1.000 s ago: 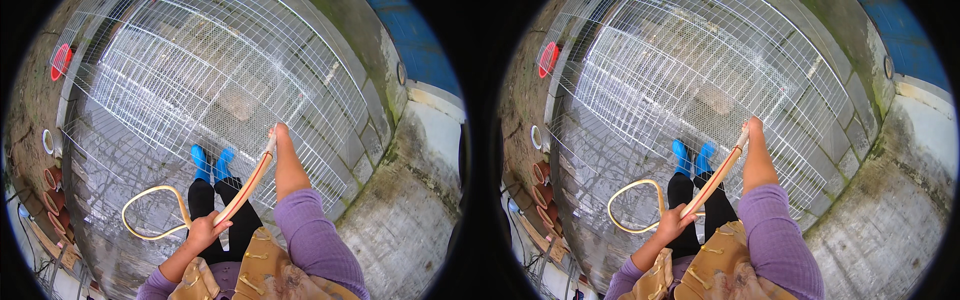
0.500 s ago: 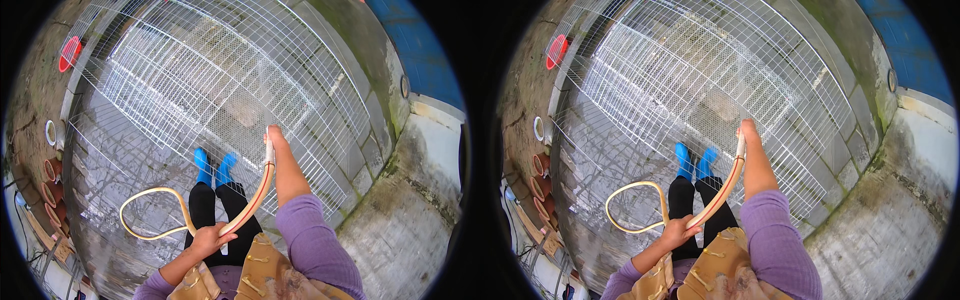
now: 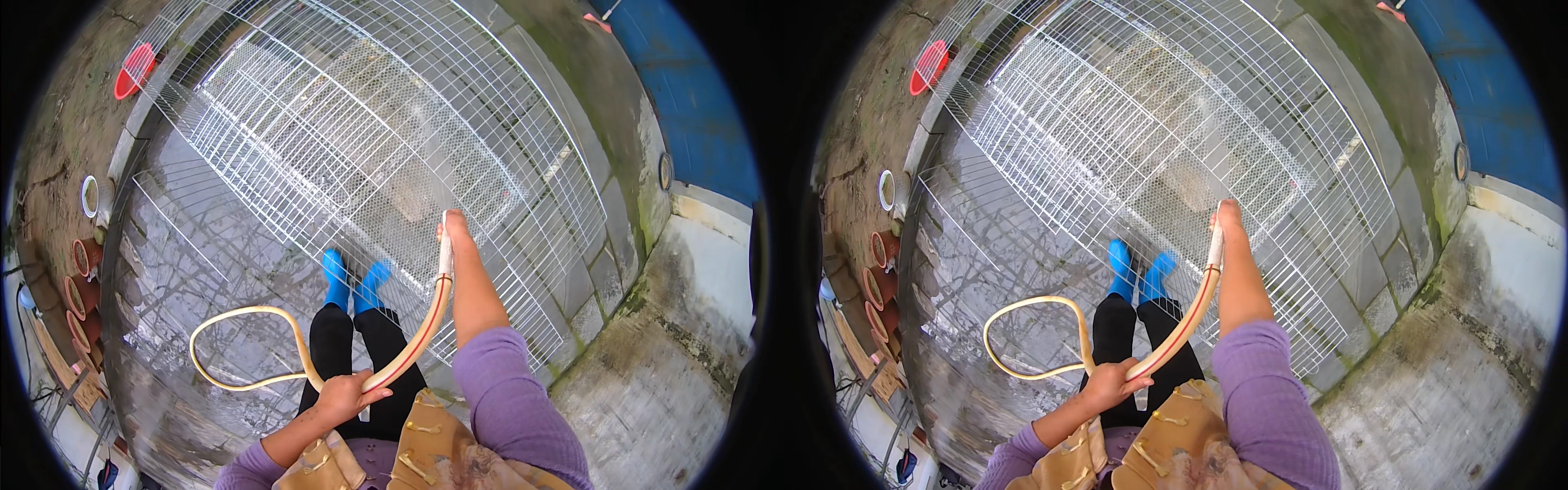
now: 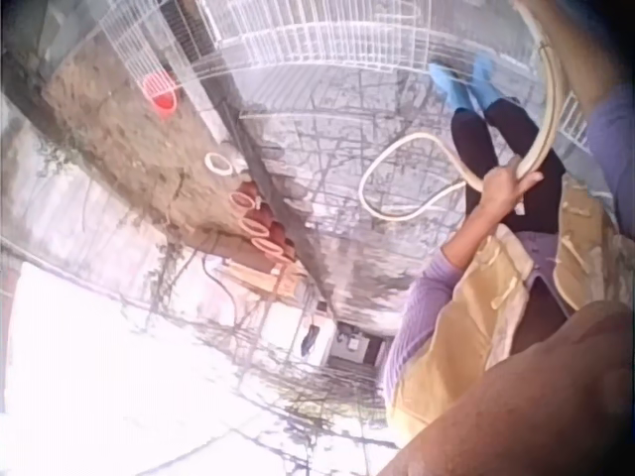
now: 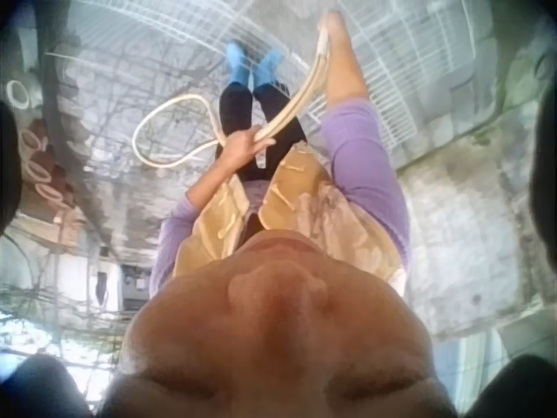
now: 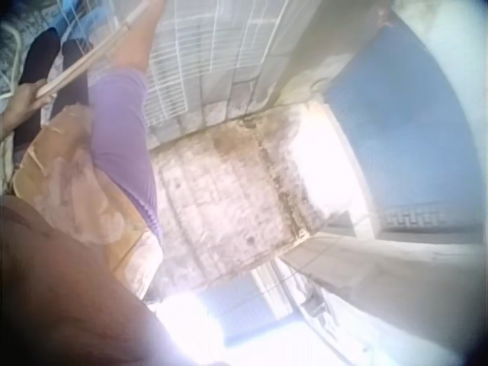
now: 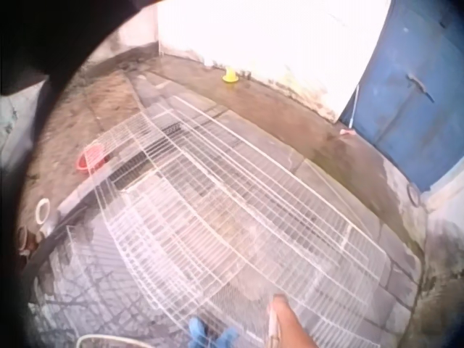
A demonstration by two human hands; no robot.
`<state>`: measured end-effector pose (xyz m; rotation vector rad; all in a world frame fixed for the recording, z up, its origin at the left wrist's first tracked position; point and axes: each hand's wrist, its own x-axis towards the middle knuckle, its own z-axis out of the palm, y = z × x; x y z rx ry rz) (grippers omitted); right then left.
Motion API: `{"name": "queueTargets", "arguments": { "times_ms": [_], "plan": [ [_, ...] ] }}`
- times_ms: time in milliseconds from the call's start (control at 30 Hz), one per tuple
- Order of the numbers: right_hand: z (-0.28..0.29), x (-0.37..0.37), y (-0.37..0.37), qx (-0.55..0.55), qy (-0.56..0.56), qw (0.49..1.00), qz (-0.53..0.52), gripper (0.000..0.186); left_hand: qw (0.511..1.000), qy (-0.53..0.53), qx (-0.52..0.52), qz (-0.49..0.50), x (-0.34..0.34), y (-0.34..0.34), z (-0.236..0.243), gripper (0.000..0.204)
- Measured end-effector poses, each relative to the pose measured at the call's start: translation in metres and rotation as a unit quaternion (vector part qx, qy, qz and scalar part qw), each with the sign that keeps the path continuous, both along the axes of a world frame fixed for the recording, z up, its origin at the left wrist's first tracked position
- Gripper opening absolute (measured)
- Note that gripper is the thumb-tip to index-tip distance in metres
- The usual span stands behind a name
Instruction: The person uses a hose to spray water on a metal wire cage placed on a paved outdoor surface. They move the hose back and forth to rinse the cage, then briefly use a long-handled brush to scrub the cage before the clip ends.
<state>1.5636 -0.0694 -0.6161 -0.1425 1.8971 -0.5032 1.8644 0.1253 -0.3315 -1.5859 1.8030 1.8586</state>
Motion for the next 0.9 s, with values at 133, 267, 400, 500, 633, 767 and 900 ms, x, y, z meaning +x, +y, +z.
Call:
{"name": "queueTargets", "arguments": {
  "times_ms": [133, 267, 400, 500, 633, 767, 900],
  "plan": [
    [0.002, 0.009, -0.015, -0.007, 0.007, 0.998, 0.056, 0.019, 0.999, 0.013, -0.001, 0.043, 0.005, 0.001, -0.003, 0.052],
    [0.007, 0.016, -0.024, 0.008, 0.03, 0.995, 0.095, 0.019, 0.999, 0.006, -0.002, 0.052, 0.007, -0.001, 0.0, 0.053],
    [0.014, 0.026, -0.028, 0.004, 0.031, 0.998, 0.061, 0.021, 0.998, 0.001, 0.015, 0.065, 0.012, -0.002, 0.002, 0.053],
    [0.016, 0.027, -0.03, 0.007, 0.016, 0.997, 0.07, 0.022, 0.998, 0.011, -0.002, 0.062, 0.013, 0.001, -0.001, 0.053],
    [0.013, 0.029, -0.038, -0.001, 0.018, 0.998, 0.062, 0.022, 0.997, 0.013, -0.006, 0.075, 0.015, 0.0, -0.002, 0.053],
    [0.016, 0.036, -0.047, 0.006, 0.034, 0.996, 0.088, 0.021, 0.996, 0.014, -0.002, 0.087, 0.018, -0.001, -0.002, 0.053],
    [0.018, 0.042, -0.051, 0.004, 0.035, 0.997, 0.07, 0.019, 0.994, 0.016, -0.001, 0.107, 0.022, -0.007, 0.0, 0.052]
  ]
}}
